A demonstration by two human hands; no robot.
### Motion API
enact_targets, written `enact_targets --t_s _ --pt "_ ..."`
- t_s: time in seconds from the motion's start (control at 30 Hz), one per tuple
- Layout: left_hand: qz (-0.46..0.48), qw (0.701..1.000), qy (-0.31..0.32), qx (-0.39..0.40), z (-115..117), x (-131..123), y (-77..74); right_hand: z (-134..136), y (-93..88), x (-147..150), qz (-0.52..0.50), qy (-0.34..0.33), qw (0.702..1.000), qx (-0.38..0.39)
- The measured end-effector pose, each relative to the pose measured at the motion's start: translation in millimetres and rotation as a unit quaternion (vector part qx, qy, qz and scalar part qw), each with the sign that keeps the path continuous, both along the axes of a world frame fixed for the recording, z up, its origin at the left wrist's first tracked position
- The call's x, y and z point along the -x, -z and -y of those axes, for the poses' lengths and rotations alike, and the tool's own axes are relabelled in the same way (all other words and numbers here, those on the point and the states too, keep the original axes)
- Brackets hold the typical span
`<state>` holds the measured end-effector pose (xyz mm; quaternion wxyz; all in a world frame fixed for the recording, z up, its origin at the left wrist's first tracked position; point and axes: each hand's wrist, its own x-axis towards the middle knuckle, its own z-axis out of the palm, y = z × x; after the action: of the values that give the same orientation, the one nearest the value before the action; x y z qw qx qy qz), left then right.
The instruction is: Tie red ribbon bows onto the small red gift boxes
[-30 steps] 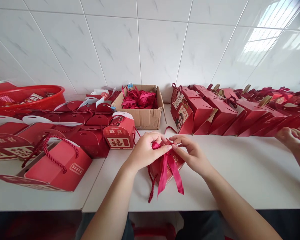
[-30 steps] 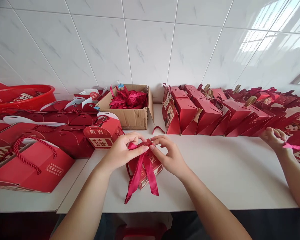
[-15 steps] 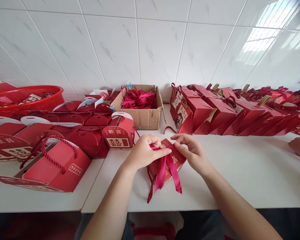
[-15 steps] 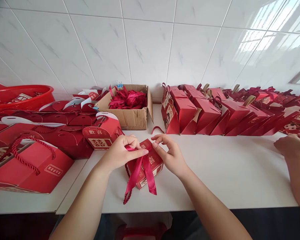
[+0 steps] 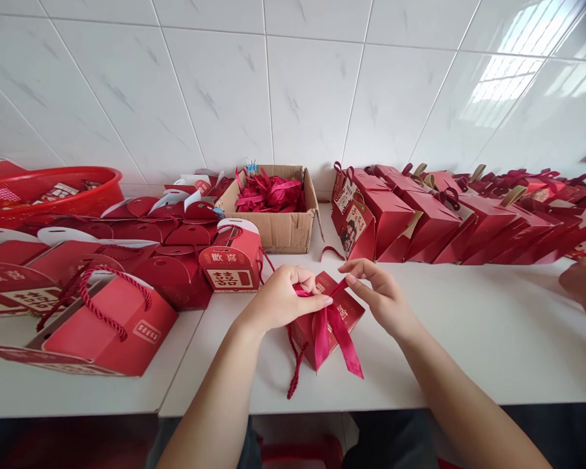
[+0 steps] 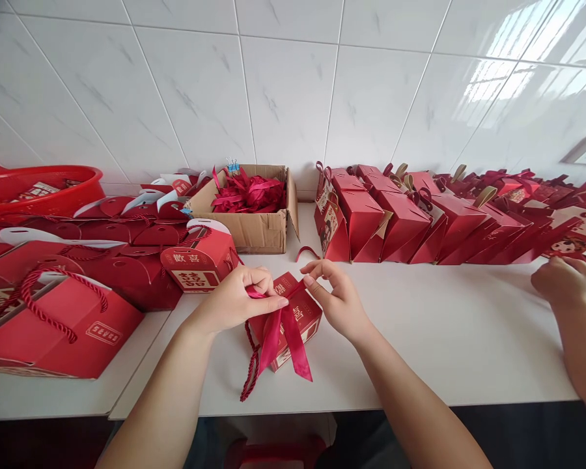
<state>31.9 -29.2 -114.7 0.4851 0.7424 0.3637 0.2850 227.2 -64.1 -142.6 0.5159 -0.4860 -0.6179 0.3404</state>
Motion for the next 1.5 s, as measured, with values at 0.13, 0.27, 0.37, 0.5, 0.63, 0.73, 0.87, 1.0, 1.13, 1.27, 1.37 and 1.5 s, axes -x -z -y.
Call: enact_targets --t_s 0.13,0.27,0.37,0.5,0.63,0.73,0.87,1.0,1.13,1.27,1.37,1.5 --pt "0.002 1.0 -0.007 0.008 -1 0 -0.4 -1 -0.4 1 -0.004 0.005 1.0 0.002" --pt "0.01 0.999 -0.02 0.023 -1 1 -3.5 -1 -0.7 2 -0.056 -0.022 0.997 0.038" --pt "0.041 0.997 -0.02 0.062 0 2 -6.6 0 -1.0 3 -0.087 -0.03 0.994 0.056" --pt "0.075 0.993 -0.024 0.089 0 2 -8.8 0 -2.4 4 -0.105 -0.027 0.993 0.053" --pt "0.089 0.991 -0.022 0.096 -1 2 -9.0 0 -4.5 7 -0.117 -0.032 0.991 0.058" --pt "0.093 0.991 -0.013 0.093 -1 1 -9.4 0 -5.3 9 -0.127 -0.037 0.989 0.061" --pt "0.088 0.99 -0.004 0.106 0 1 -10.1 1 -5.2 9 -0.139 -0.039 0.987 0.066" --pt "0.082 0.99 -0.002 0.112 0 1 -9.2 1 -4.9 9 -0.15 -0.044 0.985 0.068" --pt "0.089 0.99 -0.005 0.111 -1 1 -7.0 2 -4.7 10 -0.163 -0.057 0.982 0.074" --pt "0.092 0.99 0.003 0.105 -2 1 -5.8 2 -4.0 10 -0.169 -0.065 0.981 0.072" --pt "0.091 0.991 0.002 0.103 -2 1 -4.9 1 -3.8 10 -0.17 -0.063 0.981 0.071" --pt "0.096 0.991 0.003 0.098 -2 2 -3.9 1 -4.7 11 -0.167 -0.062 0.981 0.074"
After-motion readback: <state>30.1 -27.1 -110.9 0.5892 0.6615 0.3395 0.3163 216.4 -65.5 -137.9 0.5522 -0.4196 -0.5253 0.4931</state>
